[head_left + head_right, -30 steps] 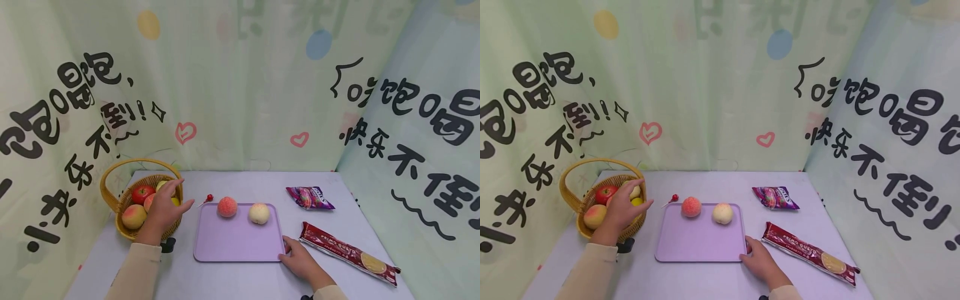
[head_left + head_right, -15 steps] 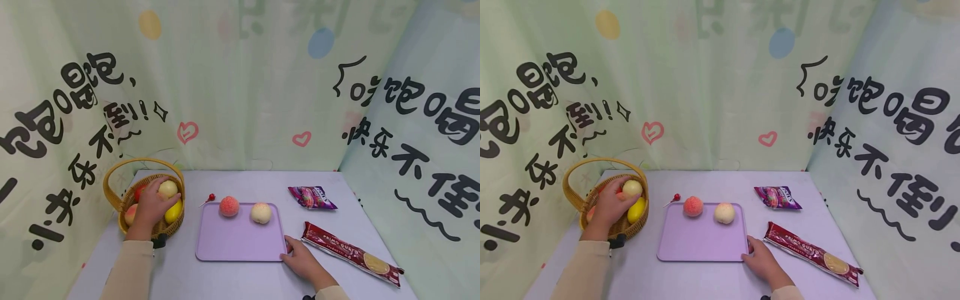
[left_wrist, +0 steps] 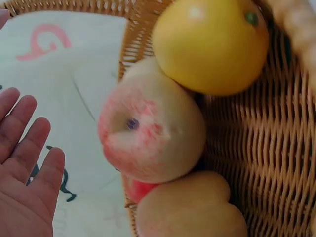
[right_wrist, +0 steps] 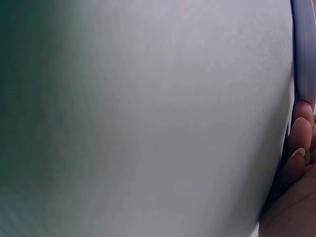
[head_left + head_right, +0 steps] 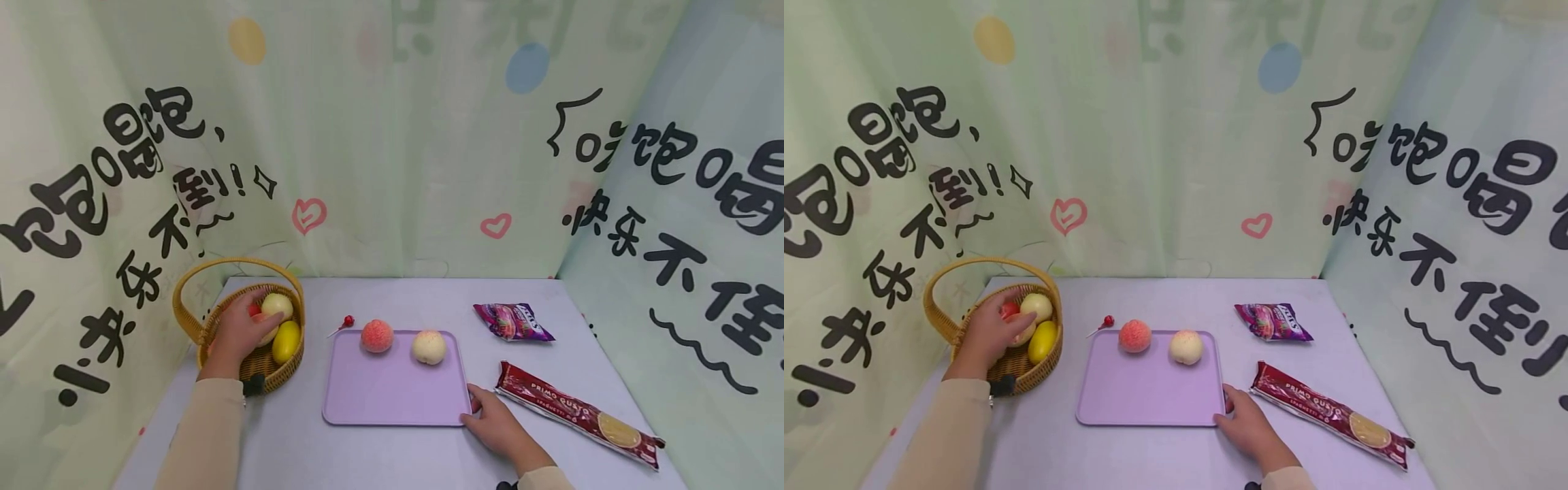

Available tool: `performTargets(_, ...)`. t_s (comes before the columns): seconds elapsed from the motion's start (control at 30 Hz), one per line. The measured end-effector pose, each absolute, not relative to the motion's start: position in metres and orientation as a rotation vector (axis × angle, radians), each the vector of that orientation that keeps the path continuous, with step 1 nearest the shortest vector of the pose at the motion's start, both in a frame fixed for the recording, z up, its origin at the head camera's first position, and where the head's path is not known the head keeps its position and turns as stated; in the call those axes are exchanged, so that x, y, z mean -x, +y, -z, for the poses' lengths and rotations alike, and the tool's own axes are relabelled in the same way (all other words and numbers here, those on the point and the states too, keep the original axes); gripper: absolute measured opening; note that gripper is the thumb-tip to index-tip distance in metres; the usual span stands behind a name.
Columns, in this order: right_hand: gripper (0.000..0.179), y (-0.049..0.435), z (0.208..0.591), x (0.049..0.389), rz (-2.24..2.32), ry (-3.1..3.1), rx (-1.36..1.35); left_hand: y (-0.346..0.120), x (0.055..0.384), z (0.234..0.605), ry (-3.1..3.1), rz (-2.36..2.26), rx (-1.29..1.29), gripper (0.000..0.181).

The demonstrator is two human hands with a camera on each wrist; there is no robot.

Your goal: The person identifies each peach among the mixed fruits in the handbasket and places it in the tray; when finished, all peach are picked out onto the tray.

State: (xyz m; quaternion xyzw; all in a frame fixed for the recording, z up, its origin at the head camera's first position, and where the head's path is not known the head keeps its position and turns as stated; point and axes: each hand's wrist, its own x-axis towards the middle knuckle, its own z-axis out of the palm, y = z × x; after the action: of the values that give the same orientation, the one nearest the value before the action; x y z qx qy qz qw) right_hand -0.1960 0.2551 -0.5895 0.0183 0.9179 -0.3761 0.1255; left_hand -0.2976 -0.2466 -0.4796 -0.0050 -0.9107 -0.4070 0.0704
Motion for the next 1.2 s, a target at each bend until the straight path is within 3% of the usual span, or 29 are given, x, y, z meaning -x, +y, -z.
performTargets(1.2,0.070,0.256,0.592,0.198,1.139,2.656,-0.051,-0.266,0.315,0.502,-2.981,1.217,-0.011,0.074)
